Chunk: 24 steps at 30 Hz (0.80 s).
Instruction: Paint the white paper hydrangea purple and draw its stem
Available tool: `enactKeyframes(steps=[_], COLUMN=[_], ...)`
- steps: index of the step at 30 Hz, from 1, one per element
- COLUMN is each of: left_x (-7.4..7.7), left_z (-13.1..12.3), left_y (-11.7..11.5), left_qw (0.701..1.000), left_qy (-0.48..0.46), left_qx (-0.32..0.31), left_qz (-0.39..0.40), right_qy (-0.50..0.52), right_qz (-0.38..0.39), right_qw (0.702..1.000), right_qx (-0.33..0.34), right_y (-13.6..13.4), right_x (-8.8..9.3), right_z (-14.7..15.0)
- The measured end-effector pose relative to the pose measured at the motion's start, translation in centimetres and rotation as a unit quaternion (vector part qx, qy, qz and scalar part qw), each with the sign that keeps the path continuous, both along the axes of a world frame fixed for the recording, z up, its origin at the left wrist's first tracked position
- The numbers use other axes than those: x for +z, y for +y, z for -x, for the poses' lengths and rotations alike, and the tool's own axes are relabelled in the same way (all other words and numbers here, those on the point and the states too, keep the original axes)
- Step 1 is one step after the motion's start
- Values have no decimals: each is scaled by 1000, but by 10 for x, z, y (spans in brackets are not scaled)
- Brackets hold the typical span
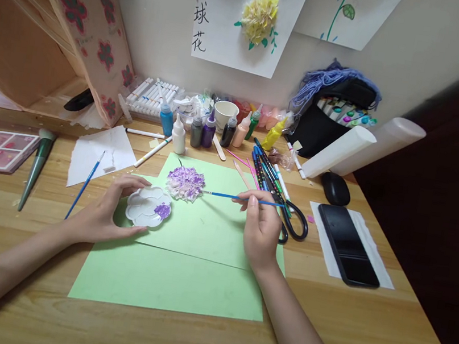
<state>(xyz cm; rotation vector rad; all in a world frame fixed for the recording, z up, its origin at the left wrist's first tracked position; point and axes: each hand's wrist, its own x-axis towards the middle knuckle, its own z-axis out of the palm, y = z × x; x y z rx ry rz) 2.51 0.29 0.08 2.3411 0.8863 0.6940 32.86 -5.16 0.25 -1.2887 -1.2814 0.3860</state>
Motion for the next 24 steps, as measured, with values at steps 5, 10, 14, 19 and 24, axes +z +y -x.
enactKeyframes(steps=[5,10,14,19,24], left_x=[1,0,0,-1,-1], left_z=[0,-1,-1,1,0], left_y=[0,1,1,0,0], left_qw=[1000,1000,1000,1000,1000], left_qy=[-4,-3,-4,-4,-3], left_qx=[1,1,-1,-4,-2], left_qz=[-3,-6,-4,1,1], right_qy=[-22,-15,-19,9,11], right_qz=[23,6,32,32,41], right_qw=[999,1000,999,999,999], right_qx=[28,20,39,13,26], right_y=[-1,-1,-1,0,-1], right_x=[-3,-3,-2,-1,-1], right_z=[-1,-1,1,1,2])
